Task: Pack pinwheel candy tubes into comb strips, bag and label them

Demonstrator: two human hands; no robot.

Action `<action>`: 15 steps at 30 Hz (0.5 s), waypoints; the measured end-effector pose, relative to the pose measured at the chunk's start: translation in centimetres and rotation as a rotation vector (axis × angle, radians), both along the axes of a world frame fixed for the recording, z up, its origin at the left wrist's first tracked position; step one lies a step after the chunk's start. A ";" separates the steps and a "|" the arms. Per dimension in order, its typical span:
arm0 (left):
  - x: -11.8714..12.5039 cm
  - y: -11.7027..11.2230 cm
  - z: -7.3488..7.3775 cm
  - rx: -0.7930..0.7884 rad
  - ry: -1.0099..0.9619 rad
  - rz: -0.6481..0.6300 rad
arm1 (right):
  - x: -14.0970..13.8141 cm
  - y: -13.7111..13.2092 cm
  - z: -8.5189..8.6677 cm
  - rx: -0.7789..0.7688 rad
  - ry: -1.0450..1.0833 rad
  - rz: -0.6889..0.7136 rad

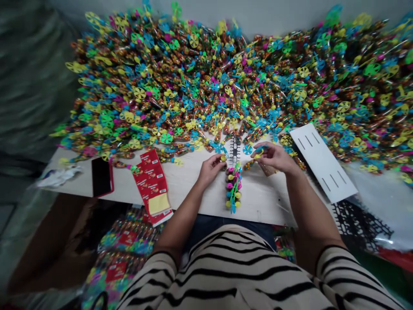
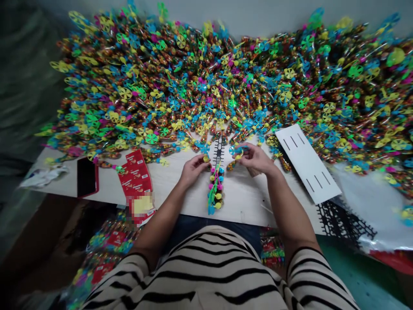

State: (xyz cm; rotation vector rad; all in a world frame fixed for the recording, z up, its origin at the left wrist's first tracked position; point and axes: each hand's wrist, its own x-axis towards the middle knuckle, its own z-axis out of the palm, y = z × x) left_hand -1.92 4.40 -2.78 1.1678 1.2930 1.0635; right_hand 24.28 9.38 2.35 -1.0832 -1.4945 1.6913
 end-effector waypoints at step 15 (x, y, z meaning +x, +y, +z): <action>0.2 0.2 0.2 0.102 0.117 -0.179 | -2.8 -0.5 -3.1 0.133 -0.010 0.211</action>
